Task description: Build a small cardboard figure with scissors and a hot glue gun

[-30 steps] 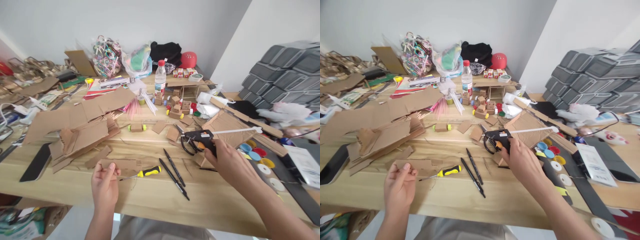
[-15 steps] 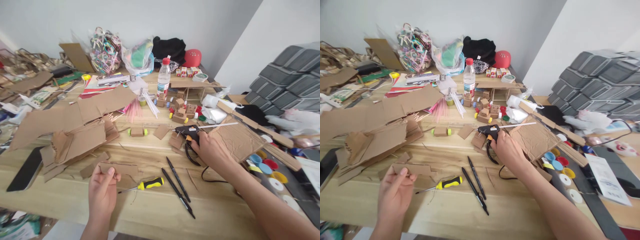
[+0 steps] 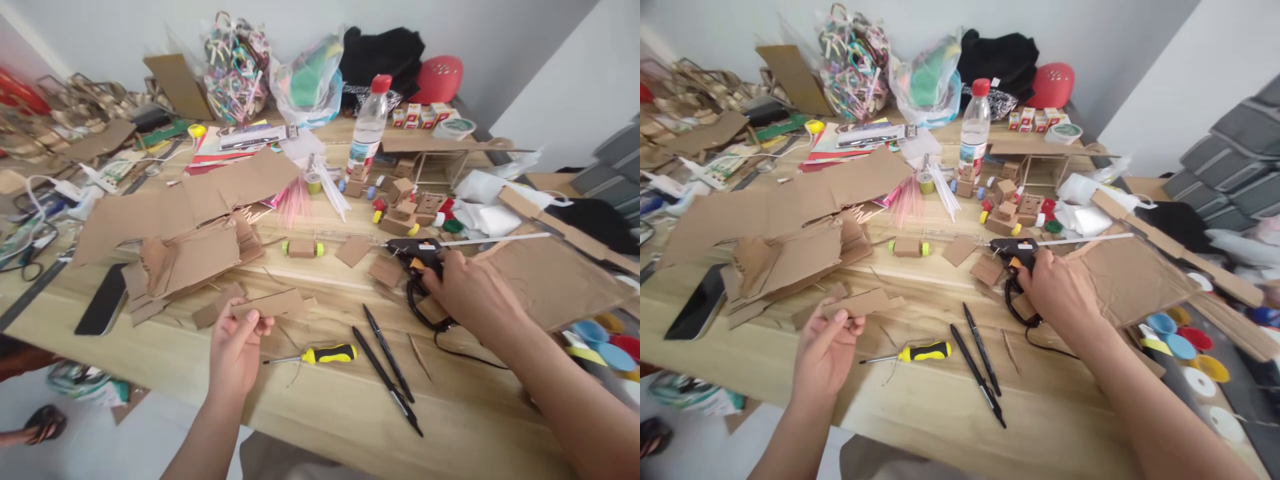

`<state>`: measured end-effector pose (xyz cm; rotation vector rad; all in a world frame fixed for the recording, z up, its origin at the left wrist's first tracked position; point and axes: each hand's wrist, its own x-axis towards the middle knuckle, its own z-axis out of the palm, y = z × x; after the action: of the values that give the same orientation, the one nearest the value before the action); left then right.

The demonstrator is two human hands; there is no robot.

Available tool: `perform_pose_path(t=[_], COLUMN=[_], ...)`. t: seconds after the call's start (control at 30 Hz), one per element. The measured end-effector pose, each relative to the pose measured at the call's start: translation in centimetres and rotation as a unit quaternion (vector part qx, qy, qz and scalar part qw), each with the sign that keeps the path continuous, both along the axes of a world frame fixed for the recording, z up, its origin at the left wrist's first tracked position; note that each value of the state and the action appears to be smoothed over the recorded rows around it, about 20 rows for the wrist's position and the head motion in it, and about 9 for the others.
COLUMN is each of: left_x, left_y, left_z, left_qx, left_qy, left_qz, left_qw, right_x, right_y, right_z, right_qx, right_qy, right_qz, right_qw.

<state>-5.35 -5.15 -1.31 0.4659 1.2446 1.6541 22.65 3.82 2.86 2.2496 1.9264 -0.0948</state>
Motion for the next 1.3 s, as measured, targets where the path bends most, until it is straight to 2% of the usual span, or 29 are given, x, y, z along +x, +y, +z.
perform_pose_path(t=[0.1,0.13,0.17,0.23,0.3,0.4,0.63,0.73,0.87,1.0,1.17,1.3], left_x=[0.1,0.2,0.2,0.2,0.1,0.0,0.0,0.0,0.0,-0.1,0.0,0.1], left_y=[-0.2,-0.3,-0.3,-0.5,-0.6,-0.6,-0.4,-0.3,-0.1,0.0,0.0,0.1], left_z=[0.1,0.1,0.2,0.2,0.1,-0.2,-0.2,0.1,0.3,0.1,0.1,0.6], left_qx=[-0.006,-0.009,-0.011,-0.010,-0.008,-0.007,0.000,-0.016,-0.023,-0.026,-0.028,-0.022], left_qy=[-0.011,-0.016,-0.019,-0.021,-0.020,-0.023,-0.007,-0.001,0.014,0.017,0.020,0.029], left_qz=[-0.010,-0.009,-0.007,-0.004,-0.005,0.003,-0.023,-0.036,-0.042,-0.045,-0.068,-0.071], left_qw=[1.000,1.000,1.000,1.000,1.000,1.000,1.000,0.999,0.999,0.999,0.997,0.997], right_x=[0.0,0.2,0.5,1.2,2.0,2.8,2.0,0.8,-1.0,-1.2,-0.2,-0.6], right_y=[-1.5,-2.1,-2.8,-4.0,-4.9,-5.7,-5.2,-4.4,-4.0,-4.1,-3.4,-2.7], right_z=[0.0,-0.3,-0.6,-1.4,-2.1,-1.9,0.5,0.6,0.2,-0.6,-1.2,0.3], right_qx=[0.035,0.054,0.086,0.096,0.081,0.074,0.033,0.030,0.079,0.104,0.084,0.008], right_qy=[0.004,0.013,0.034,0.076,0.083,0.043,-0.076,-0.092,-0.126,-0.160,-0.183,-0.174], right_qz=[0.029,0.056,0.116,0.216,0.246,0.210,0.151,0.159,0.209,0.233,0.236,0.194], right_qw=[0.999,0.997,0.989,0.969,0.962,0.974,0.985,0.983,0.967,0.954,0.951,0.965])
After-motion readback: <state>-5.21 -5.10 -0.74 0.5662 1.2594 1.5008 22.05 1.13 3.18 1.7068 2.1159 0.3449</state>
